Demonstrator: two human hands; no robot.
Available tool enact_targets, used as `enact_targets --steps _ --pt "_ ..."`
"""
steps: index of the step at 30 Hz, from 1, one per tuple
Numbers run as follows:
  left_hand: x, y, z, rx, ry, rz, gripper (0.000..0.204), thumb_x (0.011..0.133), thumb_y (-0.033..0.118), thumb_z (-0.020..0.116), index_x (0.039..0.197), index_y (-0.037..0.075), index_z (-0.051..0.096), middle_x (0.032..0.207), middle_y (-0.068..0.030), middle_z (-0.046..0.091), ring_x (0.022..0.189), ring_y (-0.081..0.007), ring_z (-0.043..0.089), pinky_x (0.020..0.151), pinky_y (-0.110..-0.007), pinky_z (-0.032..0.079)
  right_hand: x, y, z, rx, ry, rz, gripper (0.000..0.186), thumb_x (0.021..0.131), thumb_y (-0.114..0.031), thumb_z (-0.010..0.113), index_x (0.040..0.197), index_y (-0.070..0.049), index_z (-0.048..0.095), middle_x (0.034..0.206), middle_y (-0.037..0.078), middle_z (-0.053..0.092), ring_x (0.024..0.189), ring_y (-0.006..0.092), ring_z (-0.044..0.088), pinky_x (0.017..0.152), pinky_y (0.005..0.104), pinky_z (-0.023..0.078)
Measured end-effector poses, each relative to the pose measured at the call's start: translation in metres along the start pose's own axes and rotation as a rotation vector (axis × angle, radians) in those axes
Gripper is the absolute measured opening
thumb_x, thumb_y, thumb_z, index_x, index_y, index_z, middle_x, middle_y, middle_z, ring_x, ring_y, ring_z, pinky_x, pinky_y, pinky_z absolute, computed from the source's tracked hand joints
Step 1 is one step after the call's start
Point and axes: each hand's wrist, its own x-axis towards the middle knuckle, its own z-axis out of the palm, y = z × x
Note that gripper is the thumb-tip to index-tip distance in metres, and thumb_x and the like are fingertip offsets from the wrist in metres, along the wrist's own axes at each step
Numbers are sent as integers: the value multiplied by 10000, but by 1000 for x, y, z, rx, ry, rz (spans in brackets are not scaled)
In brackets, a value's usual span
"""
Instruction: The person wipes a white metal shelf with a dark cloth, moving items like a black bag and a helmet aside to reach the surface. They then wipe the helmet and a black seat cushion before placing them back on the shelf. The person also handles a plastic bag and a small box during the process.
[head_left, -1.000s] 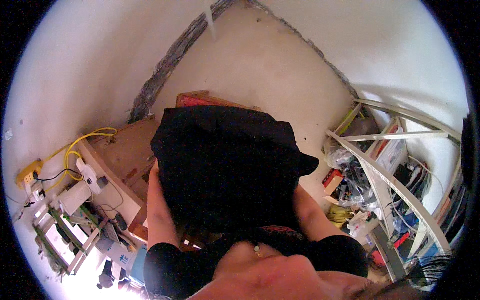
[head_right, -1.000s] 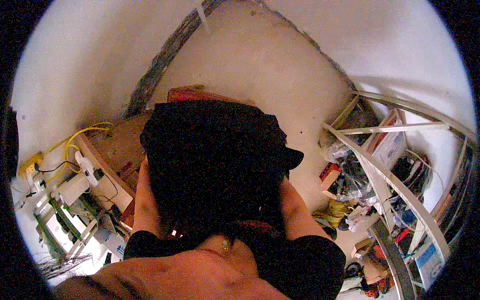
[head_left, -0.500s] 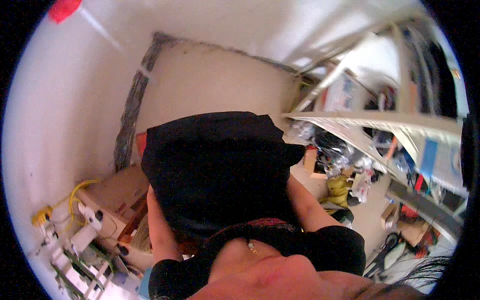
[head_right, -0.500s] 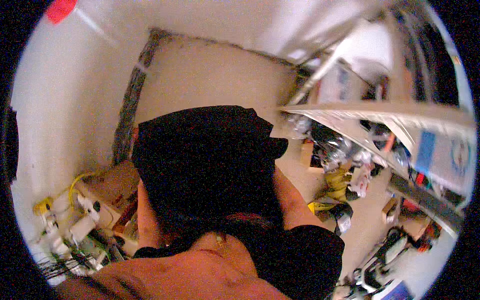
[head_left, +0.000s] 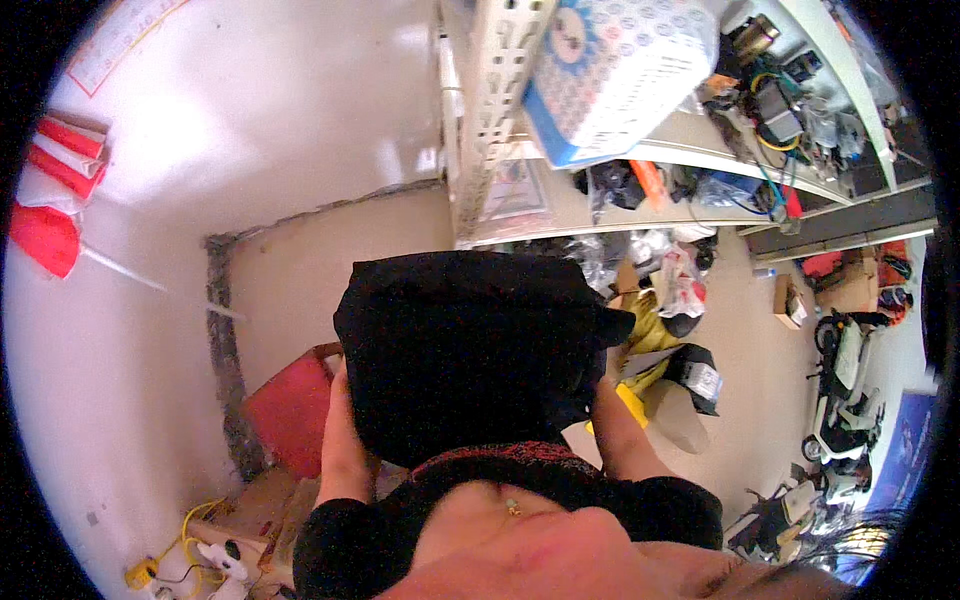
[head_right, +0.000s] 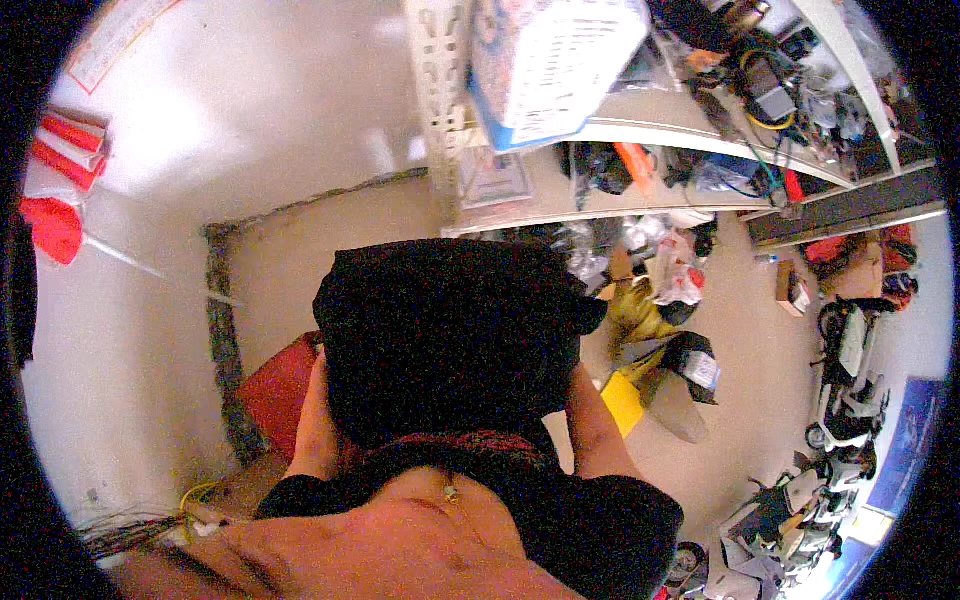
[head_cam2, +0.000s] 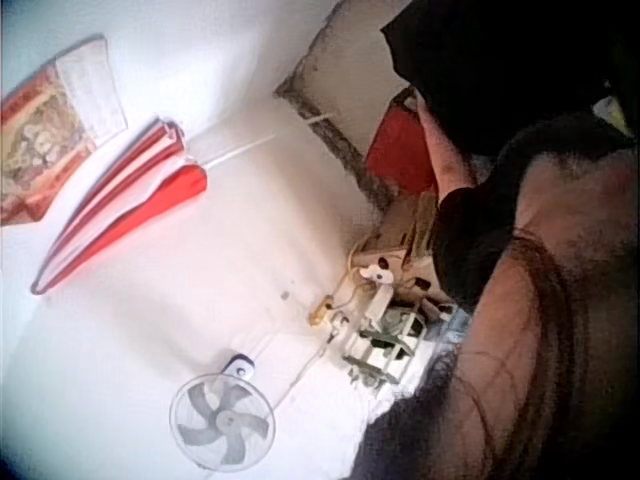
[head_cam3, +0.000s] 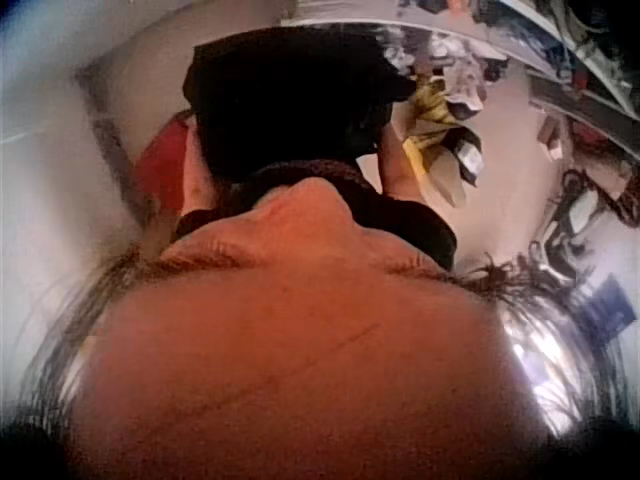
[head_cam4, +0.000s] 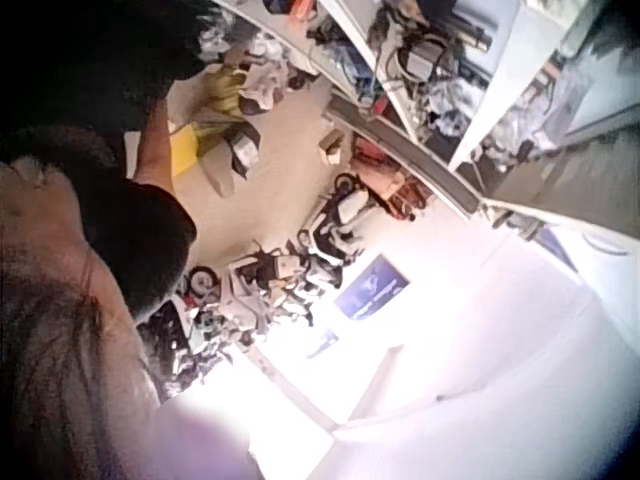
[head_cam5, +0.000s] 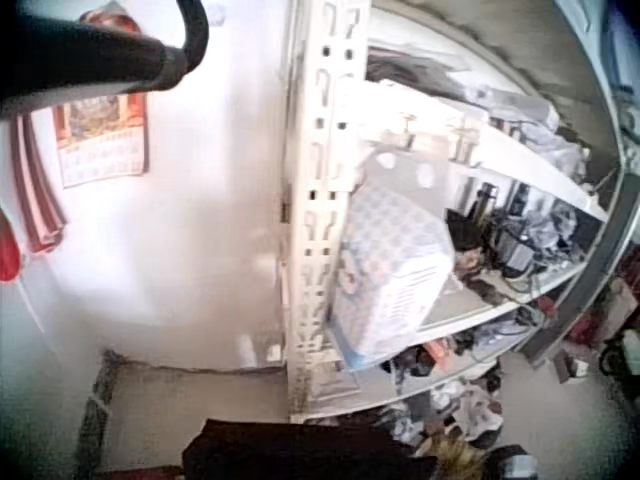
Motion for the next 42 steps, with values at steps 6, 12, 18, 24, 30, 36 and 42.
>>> enact_targets --steps 6,12,18,24,30,36,42 --pt "-12 4 88 38 -122 29 533 877 457 417 1261 88 400 1217 -121 468 1118 -265 439 928 -336 347 -18 -9 -57 -32 45 -20 523 883 -394 396 1301 -82 355 1297 130 407 1193 267 370 988 404 302" --pt "-58 -12 147 -21 -79 36 537 876 459 418 1265 89 395 1222 -120 463 1122 -264 436 930 -335 346 43 -95 -69 -225 -52 -194 518 884 -383 398 1304 -83 351 1301 130 402 1199 268 363 990 405 298" --pt "-115 -34 216 -105 -35 -6 541 875 461 418 1269 91 390 1227 -120 459 1126 -263 432 931 -334 345 115 -215 -31 -456 -127 -463 513 885 -372 400 1306 -84 347 1305 129 398 1205 269 356 992 407 295" --pt "-142 -53 281 -213 -55 -63 545 874 463 418 1273 93 385 1232 -119 454 1130 -263 429 933 -333 343 160 -282 44 -647 -114 -678 509 886 -362 401 1309 -85 343 1309 129 393 1210 270 350 994 408 291" --pt "-157 -73 343 -348 -53 -102 550 873 465 419 1277 94 380 1236 -118 450 1134 -262 425 935 -333 342 197 -332 104 -838 -76 -920 504 887 -351 403 1311 -85 340 1313 128 389 1216 270 343 996 410 287" --pt "-178 -79 416 -512 4 -113 554 872 467 419 1281 96 375 1241 -117 446 1138 -261 422 936 -332 341 236 -369 119 -972 -63 -1089 500 888 -340 405 1314 -86 336 1317 127 384 1222 271 336 998 411 283" --pt "-189 -83 480 -669 29 -124 559 871 469 419 1286 98 370 1246 -117 441 1141 -260 418 938 -331 339 241 -384 82 -1019 -63 -1220 497 890 -329 406 1316 -87 332 1321 127 380 1227 272 330 1000 413 279"
